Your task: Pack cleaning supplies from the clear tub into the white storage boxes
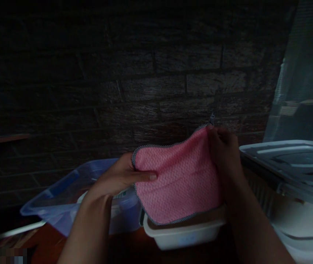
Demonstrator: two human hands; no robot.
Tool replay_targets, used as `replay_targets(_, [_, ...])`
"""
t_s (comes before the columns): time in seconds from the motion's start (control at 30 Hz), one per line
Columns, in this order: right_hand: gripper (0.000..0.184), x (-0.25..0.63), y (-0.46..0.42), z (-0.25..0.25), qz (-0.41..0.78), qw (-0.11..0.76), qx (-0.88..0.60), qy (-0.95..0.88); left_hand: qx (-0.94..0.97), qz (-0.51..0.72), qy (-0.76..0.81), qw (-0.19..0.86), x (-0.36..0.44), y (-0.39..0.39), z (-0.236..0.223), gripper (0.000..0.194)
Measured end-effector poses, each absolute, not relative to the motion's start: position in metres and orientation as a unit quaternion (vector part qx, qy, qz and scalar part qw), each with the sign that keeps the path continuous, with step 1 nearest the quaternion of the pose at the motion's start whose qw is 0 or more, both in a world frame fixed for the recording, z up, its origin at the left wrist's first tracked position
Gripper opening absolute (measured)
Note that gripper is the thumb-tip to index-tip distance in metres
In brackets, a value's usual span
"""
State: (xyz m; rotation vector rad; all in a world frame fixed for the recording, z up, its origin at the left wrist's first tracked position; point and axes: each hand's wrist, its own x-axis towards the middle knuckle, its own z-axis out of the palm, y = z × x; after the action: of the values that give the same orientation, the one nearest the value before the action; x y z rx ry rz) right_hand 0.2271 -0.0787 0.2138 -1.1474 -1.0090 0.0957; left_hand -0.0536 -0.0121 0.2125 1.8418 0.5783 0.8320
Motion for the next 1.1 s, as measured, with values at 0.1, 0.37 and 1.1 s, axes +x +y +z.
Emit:
replay_targets(0.1, [0.031, 0.231, -0.077, 0.211, 0.06, 0.726, -0.512, -0.455, 0.763, 0.335, 0.24, 0.498, -0.057, -0.009, 0.21, 0.037])
replay_targets(0.37, [0.032, 0.231, -0.068, 0.204, 0.088, 0.713, -0.505, -0.478, 0.589, 0.512, 0.283, 0.557, -0.05, 0.001, 0.212, 0.025])
replay_targets(1.1, [0.019, 0.211, -0.062, 0.196, 0.339, 0.65, -0.36, -0.577, 0.54, 0.544, 0.261, 0.587, -0.052, -0.013, 0.221, 0.025])
